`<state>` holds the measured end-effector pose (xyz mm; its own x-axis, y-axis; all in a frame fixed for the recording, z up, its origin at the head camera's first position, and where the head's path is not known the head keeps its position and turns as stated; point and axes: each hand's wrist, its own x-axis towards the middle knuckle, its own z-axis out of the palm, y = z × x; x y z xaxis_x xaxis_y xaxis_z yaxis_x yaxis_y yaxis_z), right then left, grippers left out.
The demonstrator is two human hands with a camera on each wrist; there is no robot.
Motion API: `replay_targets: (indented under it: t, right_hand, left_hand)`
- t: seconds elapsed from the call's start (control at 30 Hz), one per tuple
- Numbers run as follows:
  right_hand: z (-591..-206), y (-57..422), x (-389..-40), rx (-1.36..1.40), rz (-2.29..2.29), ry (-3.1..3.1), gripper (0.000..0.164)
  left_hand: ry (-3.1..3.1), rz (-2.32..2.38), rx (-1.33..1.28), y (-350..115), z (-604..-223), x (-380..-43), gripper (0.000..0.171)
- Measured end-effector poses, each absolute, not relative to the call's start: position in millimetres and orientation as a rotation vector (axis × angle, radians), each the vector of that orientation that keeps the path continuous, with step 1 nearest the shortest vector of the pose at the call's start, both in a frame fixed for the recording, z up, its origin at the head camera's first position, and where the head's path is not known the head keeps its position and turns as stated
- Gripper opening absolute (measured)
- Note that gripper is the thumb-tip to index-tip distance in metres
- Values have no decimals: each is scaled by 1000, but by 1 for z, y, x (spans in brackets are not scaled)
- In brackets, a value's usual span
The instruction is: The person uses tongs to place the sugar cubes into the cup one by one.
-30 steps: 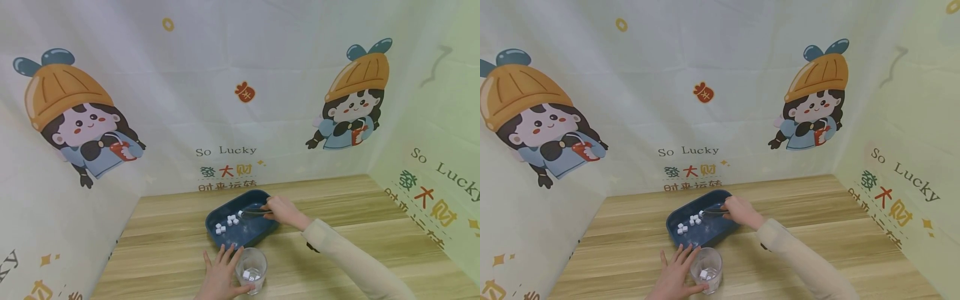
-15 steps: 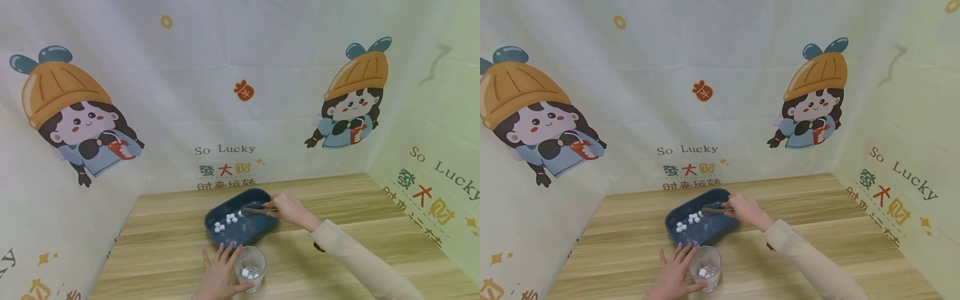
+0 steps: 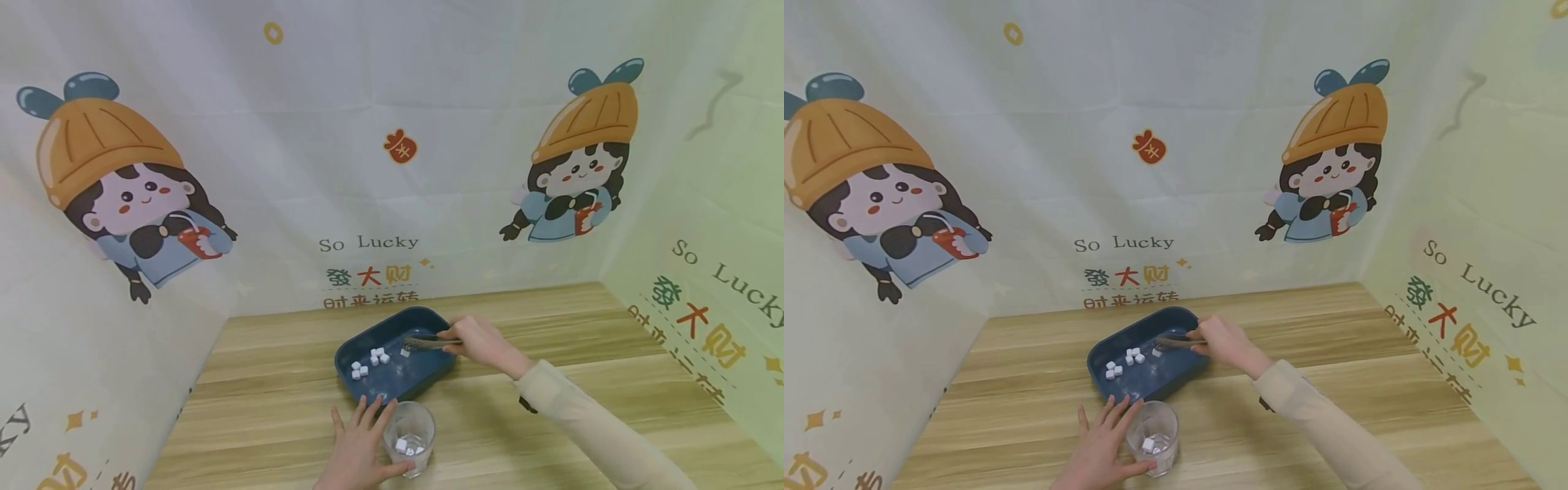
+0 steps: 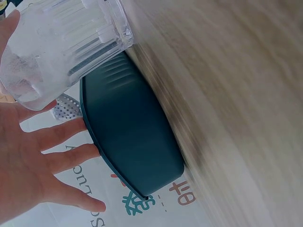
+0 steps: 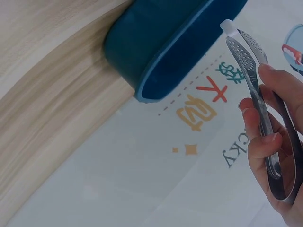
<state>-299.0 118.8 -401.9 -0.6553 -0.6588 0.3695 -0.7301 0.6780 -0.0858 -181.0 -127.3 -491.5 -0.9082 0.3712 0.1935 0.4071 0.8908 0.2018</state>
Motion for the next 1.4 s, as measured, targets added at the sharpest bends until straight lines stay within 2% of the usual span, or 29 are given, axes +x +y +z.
replay_targets:
  t: [0.83, 1.4]
  right_hand:
    - [-360, 146, -274, 1108, 430, -2527, 25]
    - [-336, 159, -241, 1144, 490, -2404, 26]
  left_hand:
    - [-2890, -383, -601, -127, -492, -180, 94]
    - [-2868, -373, -612, -126, -494, -180, 94]
